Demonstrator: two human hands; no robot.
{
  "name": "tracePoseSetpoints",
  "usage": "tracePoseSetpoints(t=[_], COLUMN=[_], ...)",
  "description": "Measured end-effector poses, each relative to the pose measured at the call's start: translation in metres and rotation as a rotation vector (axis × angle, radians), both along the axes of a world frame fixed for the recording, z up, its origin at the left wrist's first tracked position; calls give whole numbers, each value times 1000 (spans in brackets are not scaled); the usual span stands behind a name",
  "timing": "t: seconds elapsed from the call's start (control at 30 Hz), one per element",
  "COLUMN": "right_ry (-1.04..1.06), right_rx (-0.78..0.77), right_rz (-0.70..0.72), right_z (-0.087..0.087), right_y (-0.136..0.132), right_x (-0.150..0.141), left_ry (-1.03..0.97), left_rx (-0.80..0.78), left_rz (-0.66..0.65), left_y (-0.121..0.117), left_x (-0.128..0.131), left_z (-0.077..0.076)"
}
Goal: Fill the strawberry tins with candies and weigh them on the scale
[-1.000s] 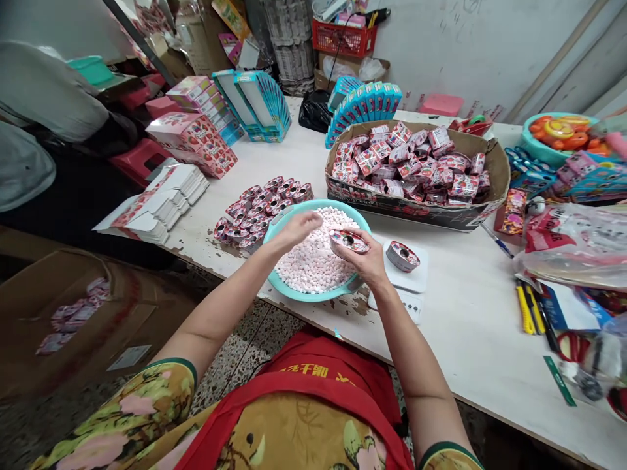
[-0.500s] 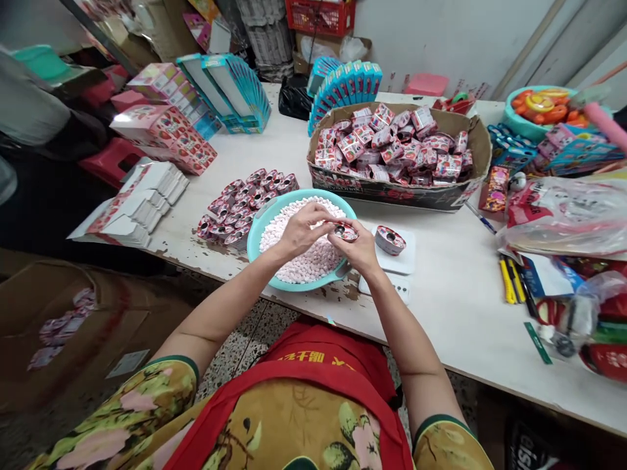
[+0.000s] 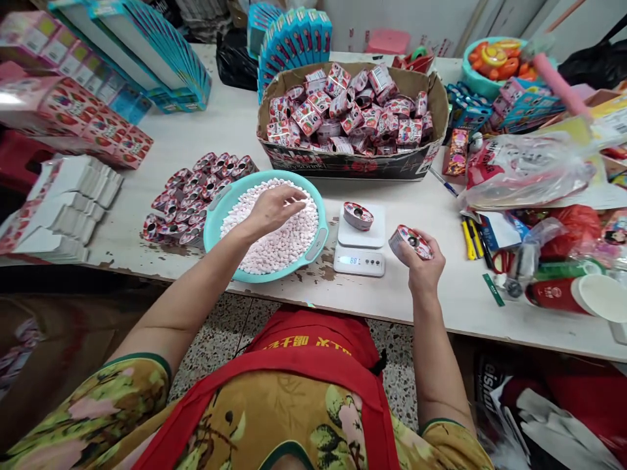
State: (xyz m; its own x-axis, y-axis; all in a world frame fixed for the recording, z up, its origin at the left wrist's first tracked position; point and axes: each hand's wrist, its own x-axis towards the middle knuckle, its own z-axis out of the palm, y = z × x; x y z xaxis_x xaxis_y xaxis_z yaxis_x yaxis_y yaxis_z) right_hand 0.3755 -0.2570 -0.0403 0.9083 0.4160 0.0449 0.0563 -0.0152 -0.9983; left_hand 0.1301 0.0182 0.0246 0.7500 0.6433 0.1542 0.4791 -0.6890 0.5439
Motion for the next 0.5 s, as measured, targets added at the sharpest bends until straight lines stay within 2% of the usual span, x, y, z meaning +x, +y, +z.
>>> tracePoseSetpoints(t=[0.13, 0.3, 0.33, 0.4, 0.47, 0.5], right_ry=[91, 82, 68, 48, 41, 36], right_rx=[-54, -68, -67, -55, -29, -18], right_rz=[-41, -57, -60, -44, -8, 17], right_z=[-15, -12, -12, -12, -15, -17], right_y=[-18, -13, -8, 4, 21, 31], right_x=[-1, 0, 0, 1, 3, 4], left_ry=[136, 407, 418, 397, 296, 217], left_rx=[94, 112, 100, 86, 115, 138], left_rz=[-202, -474, -479, -393, -227, -143], left_y=[-12, -35, -37, -32, -18, -10], left_x=[60, 130, 138, 142, 127, 111], left_z=[3, -15, -16, -13, 1, 12])
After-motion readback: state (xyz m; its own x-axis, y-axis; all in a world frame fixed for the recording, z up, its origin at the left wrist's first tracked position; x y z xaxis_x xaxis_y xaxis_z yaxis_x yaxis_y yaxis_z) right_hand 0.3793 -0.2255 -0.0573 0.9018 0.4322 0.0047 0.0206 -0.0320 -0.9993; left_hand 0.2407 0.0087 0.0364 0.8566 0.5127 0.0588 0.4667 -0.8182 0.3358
